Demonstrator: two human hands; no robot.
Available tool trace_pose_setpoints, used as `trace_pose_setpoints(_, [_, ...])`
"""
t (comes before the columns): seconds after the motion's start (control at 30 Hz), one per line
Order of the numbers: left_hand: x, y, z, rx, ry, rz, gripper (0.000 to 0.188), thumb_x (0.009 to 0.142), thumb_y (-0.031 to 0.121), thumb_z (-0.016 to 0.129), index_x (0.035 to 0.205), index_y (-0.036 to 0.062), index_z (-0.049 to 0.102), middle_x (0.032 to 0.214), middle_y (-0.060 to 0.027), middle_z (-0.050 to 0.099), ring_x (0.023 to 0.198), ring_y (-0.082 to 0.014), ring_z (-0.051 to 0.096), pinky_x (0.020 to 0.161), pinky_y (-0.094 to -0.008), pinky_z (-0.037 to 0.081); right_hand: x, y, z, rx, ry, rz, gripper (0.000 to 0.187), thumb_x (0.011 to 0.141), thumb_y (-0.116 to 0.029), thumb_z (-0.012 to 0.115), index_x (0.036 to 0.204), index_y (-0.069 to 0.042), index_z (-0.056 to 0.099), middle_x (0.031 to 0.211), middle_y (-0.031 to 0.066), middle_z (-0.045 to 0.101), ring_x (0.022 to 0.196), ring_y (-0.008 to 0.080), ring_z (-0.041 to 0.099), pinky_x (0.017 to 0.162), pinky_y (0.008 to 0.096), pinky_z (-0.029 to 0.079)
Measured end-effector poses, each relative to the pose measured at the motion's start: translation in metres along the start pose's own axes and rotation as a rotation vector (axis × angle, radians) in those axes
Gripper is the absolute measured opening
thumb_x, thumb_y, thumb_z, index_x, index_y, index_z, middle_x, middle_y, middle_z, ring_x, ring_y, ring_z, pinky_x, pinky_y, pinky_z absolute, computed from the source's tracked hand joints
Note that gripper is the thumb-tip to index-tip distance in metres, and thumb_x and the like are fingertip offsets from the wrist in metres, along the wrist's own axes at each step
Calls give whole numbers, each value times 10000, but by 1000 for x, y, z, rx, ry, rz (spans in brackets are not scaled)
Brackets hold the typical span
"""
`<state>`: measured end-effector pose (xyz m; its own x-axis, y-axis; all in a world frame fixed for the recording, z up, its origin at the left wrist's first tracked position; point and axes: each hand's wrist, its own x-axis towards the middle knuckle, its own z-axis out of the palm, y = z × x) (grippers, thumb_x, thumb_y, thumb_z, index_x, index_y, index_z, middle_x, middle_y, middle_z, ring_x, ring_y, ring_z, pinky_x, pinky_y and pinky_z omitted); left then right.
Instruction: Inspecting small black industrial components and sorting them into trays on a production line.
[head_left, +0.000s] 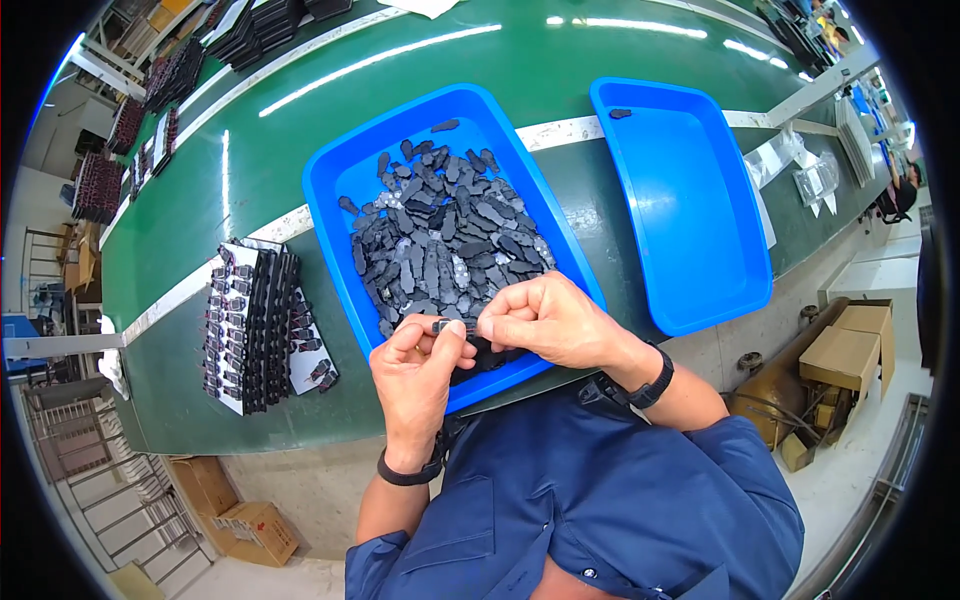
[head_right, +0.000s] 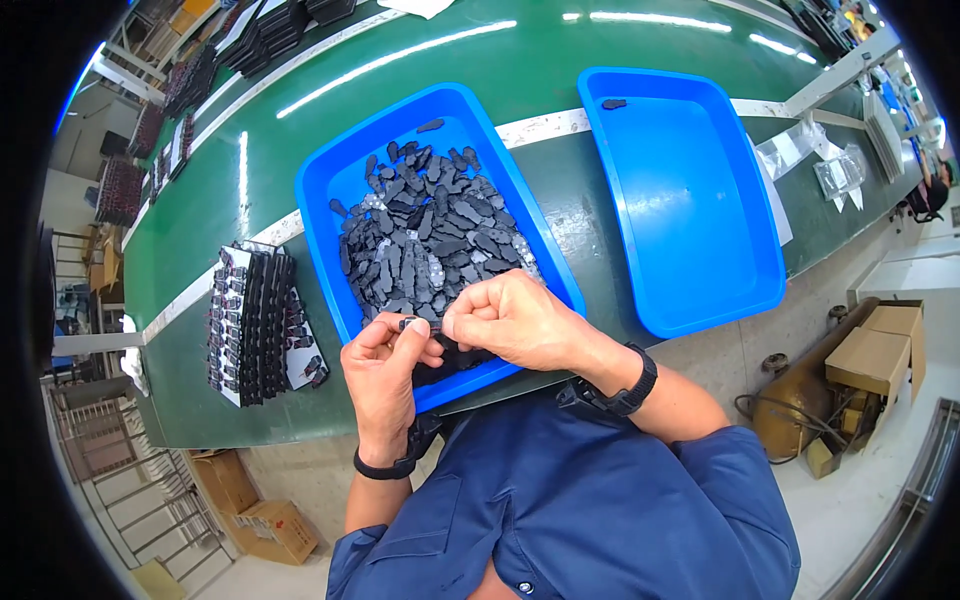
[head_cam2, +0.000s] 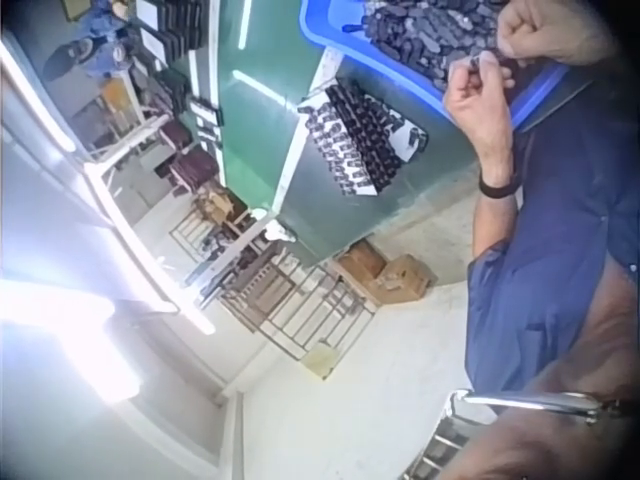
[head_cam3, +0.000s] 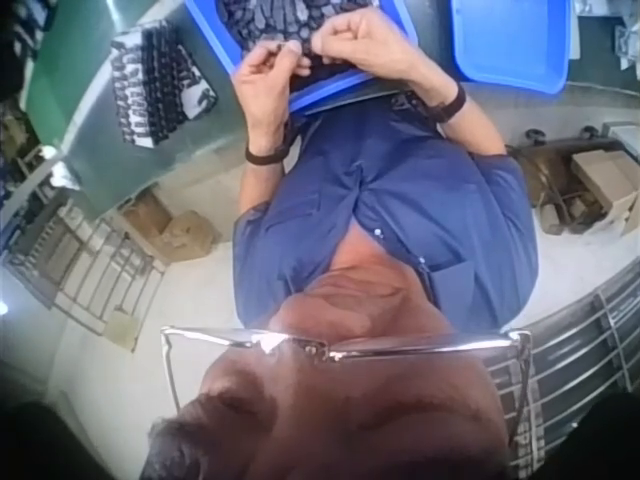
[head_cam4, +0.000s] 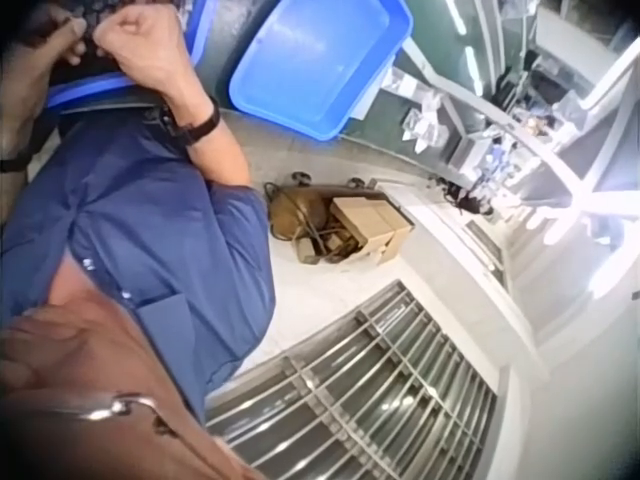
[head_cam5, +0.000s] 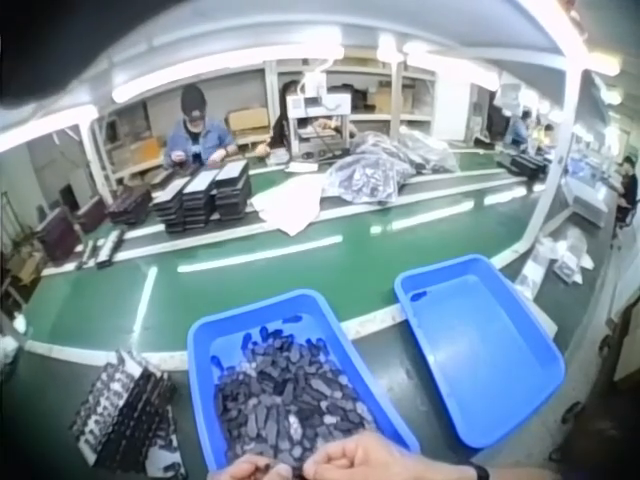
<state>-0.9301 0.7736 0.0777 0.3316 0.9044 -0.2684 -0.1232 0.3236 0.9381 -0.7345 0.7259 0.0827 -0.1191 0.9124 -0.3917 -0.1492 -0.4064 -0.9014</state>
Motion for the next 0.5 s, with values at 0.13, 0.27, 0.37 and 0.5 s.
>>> trace_pose_setpoints(0.13, [-2, -2, 0, -13, -15, -4, 44, 955, 4, 704, 939, -36, 705, 812, -88, 721, 657, -140, 693, 598, -267, 590, -1, 0, 2, -24, -12, -18, 160, 957, -139, 670, 963, 3, 742, 833, 22, 718, 755, 47, 622, 661, 226, 489])
trace_pose_setpoints(0.27, [-3, -4, -1, -125, -46, -37, 39, 958, -8, 697, 951, -44, 711, 850, -89, 720, 691, -144, 701, 634, -275, 599, -1, 0, 4, 142, -36, -31, 136, 958, -123, 670, 958, 0, 728, 840, 11, 717, 758, 37, 615, 671, 220, 491])
trace_pose_setpoints(0.37, [-9, -4, -5, -242, -71, -103, 36, 956, -23, 702, 960, -55, 718, 913, -90, 712, 740, -145, 711, 681, -290, 616, -4, 5, 11, 102, -55, -43, 138, 983, -133, 686, 976, 2, 716, 826, -6, 708, 753, 26, 607, 688, 224, 498])
trace_pose_setpoints(0.5, [-17, -5, -15, -130, -59, -48, 46, 958, -25, 698, 974, -62, 721, 951, -104, 720, 763, -158, 716, 703, -294, 616, -6, -1, 13, -80, -90, -41, 134, 993, -145, 696, 994, -12, 713, 803, -24, 696, 733, 12, 585, 666, 232, 486])
